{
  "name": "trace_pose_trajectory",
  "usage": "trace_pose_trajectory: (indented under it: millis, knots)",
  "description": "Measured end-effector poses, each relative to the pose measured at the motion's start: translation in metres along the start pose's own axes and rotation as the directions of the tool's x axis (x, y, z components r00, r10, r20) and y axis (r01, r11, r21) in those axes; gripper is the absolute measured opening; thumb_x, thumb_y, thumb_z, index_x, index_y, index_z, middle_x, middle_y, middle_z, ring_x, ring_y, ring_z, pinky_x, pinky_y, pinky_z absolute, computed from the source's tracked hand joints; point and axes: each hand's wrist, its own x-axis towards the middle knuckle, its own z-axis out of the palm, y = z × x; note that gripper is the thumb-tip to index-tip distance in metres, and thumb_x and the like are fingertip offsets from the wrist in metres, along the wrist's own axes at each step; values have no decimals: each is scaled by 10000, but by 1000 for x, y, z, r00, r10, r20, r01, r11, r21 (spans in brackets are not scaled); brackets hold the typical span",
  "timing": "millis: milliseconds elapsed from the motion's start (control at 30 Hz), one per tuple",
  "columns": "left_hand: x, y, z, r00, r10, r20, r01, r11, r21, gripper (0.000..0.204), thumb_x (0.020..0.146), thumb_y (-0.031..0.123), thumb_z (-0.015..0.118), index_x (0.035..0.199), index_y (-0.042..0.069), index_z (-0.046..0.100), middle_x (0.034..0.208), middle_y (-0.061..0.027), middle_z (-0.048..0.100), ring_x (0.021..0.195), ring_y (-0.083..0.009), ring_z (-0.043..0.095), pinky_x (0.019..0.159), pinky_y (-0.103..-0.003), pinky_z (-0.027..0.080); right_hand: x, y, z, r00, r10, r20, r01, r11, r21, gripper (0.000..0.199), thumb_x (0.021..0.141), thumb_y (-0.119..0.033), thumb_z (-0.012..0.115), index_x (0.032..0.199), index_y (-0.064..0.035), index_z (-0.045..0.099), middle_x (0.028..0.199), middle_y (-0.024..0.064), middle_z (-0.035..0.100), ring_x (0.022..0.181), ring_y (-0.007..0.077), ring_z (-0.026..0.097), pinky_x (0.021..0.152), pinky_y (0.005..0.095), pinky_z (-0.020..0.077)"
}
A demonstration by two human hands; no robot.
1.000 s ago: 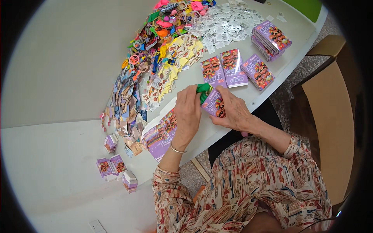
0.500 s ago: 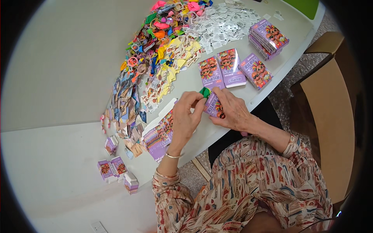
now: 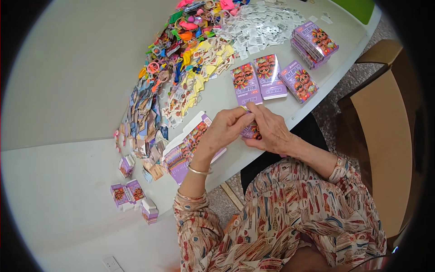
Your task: The recorder packs small colorful items into product boxes and then stacks those boxes into a larger shipping container.
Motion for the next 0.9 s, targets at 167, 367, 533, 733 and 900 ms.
trace_pose_trajectory:
  millis: [167, 367, 533, 733, 900]
  knots:
    - [-17, 13, 21, 920, 165, -356, -68, 960, 271, 125, 875, 97, 654, 958, 4, 654, 857, -108, 660, 772, -151, 628, 694, -286, 484, 3, 3, -6, 990, 113, 83, -112, 994, -12, 882, 650, -214, 810, 1355, 3, 326, 1035, 172, 538, 882, 325, 604, 685, 400, 519]
    - [-11, 12, 25, 622, 530, -577, -216, 824, 524, 171, 808, 42, 687, 976, 14, 663, 1027, -123, 653, 891, -276, 621, 763, -333, 493, 0, 7, -5, 998, 60, 15, -60, 998, -26, 860, 653, -219, 811, 1334, 14, 340, 1011, 176, 544, 886, 329, 605, 694, 399, 520]
    - [-3, -6, 32, 622, 612, -488, -346, 774, 529, 173, 766, -3, 699, 926, -21, 635, 1045, -127, 610, 927, -294, 577, 776, -378, 475, -2, 5, -7, 997, 13, 74, -10, 999, -35, 863, 684, -245, 782, 1344, 56, 313, 1125, 246, 531, 962, 389, 598, 751, 420, 527]
    - [-8, -25, 44, 567, 572, -593, -229, 801, 553, 149, 786, -5, 684, 928, -17, 644, 1113, -132, 576, 1012, -289, 556, 840, -385, 466, 0, 3, -10, 993, 116, 35, -118, 990, 81, 863, 642, -217, 811, 1321, 24, 335, 1037, 199, 544, 913, 355, 603, 716, 403, 519]
    - [-17, -29, 31, 934, 172, -313, -246, 945, -216, 180, 922, 113, 585, 988, -35, 663, 1277, -129, 506, 1201, -238, 488, 978, -319, 405, 2, -1, -16, 995, 27, 97, -33, 998, 61, 793, 640, -213, 793, 1298, -25, 391, 997, 180, 530, 850, 347, 609, 674, 401, 517]
